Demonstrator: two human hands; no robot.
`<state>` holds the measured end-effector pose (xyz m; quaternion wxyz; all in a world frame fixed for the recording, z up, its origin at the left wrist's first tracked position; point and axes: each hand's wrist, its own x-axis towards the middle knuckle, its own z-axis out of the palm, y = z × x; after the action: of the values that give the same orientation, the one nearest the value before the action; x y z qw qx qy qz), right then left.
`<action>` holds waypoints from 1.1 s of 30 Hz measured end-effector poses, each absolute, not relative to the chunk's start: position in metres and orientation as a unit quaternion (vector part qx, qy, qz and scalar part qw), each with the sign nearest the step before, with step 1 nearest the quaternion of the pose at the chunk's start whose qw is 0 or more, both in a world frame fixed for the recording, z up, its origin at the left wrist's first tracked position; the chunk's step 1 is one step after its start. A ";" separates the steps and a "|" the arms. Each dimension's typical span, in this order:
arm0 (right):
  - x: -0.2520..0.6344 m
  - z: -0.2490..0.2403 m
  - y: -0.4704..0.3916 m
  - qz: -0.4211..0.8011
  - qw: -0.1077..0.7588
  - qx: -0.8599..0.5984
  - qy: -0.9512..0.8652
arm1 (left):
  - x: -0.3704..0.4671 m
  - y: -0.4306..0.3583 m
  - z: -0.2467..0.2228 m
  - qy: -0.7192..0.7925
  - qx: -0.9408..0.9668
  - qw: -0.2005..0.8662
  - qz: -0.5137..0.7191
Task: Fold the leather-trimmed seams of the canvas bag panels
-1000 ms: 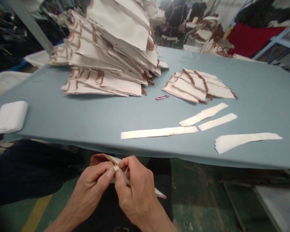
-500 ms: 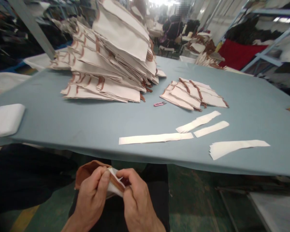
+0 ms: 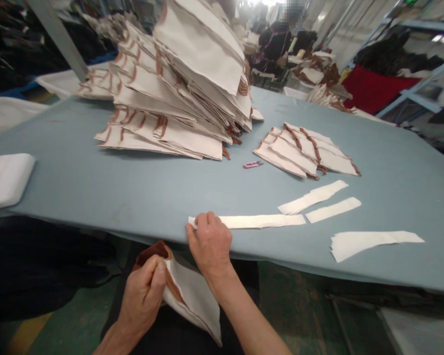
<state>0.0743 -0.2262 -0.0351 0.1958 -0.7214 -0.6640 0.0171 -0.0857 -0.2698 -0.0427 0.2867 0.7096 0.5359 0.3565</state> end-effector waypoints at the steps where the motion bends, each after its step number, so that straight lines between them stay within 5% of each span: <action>1: 0.074 -0.038 -0.225 0.021 0.192 -0.723 -0.663 | -0.088 -0.267 -0.044 0.541 0.707 0.290 0.351; 13: 0.097 -0.024 -0.226 0.171 0.256 -0.725 -0.616 | -0.075 -0.235 -0.025 0.554 0.708 0.323 0.296; 17: 0.102 -0.024 -0.224 0.237 0.301 -0.713 -0.588 | -0.058 -0.224 -0.013 0.510 0.813 0.260 0.105; 24: 0.130 -0.015 -0.230 0.312 0.459 -0.691 -0.464 | -0.040 -0.217 -0.004 0.529 0.825 0.192 -0.047; 33: 0.263 -0.020 -0.246 0.256 0.671 -0.671 -0.184 | -0.038 -0.215 0.001 0.513 0.835 0.156 -0.123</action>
<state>0.2632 -0.2455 -0.0204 0.6709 -0.6711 -0.1844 0.2559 -0.0384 -0.2149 0.0011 0.1556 0.8351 0.5130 -0.1231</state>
